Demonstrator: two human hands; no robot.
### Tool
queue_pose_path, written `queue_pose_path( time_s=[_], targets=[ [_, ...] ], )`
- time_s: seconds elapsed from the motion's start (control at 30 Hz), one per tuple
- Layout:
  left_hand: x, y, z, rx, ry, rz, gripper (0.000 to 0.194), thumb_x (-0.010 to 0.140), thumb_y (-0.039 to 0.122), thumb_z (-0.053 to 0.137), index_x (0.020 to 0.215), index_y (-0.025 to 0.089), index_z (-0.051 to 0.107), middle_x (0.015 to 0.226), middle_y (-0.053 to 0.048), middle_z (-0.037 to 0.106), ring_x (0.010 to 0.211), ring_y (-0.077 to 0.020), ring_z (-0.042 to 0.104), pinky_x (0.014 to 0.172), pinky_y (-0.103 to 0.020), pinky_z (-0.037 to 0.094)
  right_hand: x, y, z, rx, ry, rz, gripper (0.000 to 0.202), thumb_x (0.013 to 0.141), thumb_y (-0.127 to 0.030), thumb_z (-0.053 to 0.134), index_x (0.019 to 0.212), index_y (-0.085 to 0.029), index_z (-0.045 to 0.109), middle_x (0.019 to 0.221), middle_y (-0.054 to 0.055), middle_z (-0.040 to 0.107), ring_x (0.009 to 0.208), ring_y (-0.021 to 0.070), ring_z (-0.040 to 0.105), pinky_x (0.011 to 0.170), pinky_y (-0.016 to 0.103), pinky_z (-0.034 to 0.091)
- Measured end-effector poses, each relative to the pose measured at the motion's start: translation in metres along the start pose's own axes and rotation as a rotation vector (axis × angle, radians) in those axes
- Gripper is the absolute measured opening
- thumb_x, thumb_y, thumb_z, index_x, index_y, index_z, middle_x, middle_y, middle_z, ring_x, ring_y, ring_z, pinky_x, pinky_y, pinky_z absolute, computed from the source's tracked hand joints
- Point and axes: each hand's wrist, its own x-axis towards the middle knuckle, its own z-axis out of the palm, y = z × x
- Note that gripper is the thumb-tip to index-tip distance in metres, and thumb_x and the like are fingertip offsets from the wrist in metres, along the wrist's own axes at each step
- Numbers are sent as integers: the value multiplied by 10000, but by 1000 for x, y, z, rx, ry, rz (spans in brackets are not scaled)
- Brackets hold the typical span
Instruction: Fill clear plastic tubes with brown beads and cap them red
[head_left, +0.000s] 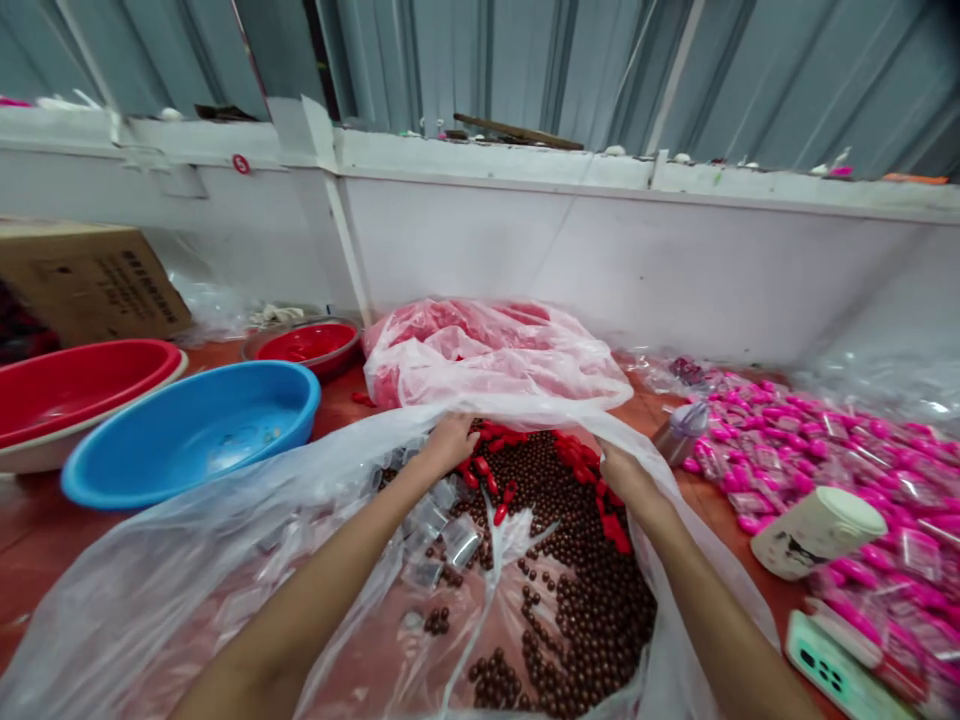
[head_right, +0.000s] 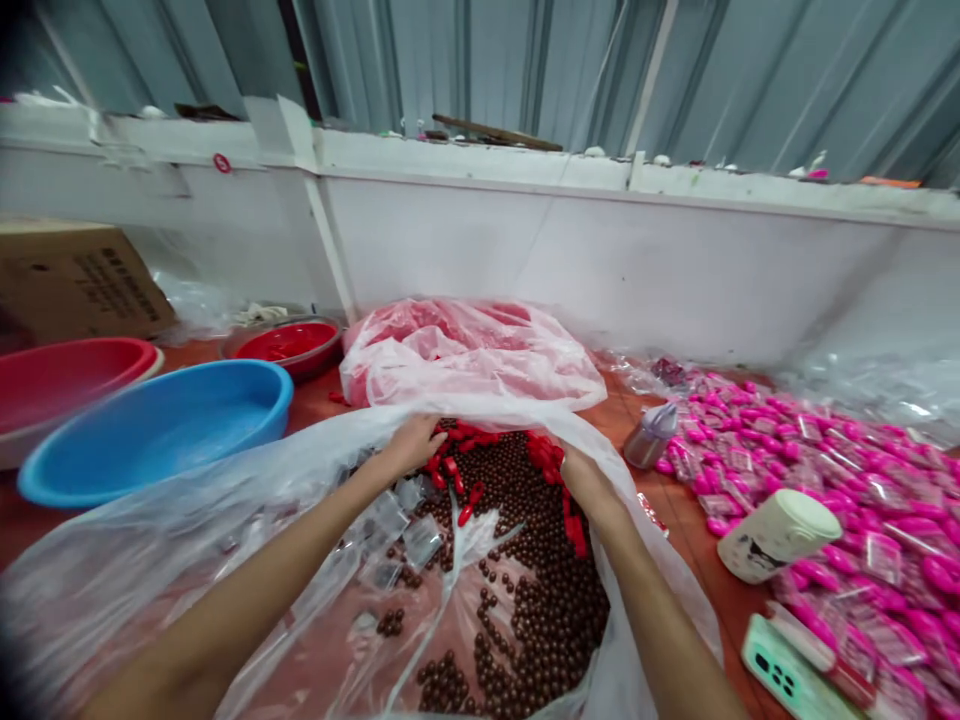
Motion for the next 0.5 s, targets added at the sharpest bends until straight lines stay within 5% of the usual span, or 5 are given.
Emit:
queue_pose_path(
  time_s=[0.2,0.37,0.5],
  targets=[
    [9,24,25,6,140,-60,394,845,213,418,1203,52,449,1171,-200,543,1173,-298,460,996,-452,347,-10,6,-7,-221,-35,10,478,744,-97,384,1129,-262,614,1049,-1,687,1144,236,526,1047,433,332],
    [-13,25,45,-21,10,64,241,843,164,407,1001,165,589,993,-80,624,930,-194,584,878,-321,442,-25,15,23,-250,-125,91,440,818,-163,360,1201,-248,558,1124,19,653,1108,208,554,980,379,408],
    [-1,18,57,-16,-58,89,322,862,279,438,1148,198,560,1158,-79,594,1090,-219,515,982,-358,362,-24,27,44,-302,-173,209,464,854,-348,451,1291,-193,470,1258,96,557,1209,273,458,1007,422,349]
  ],
)
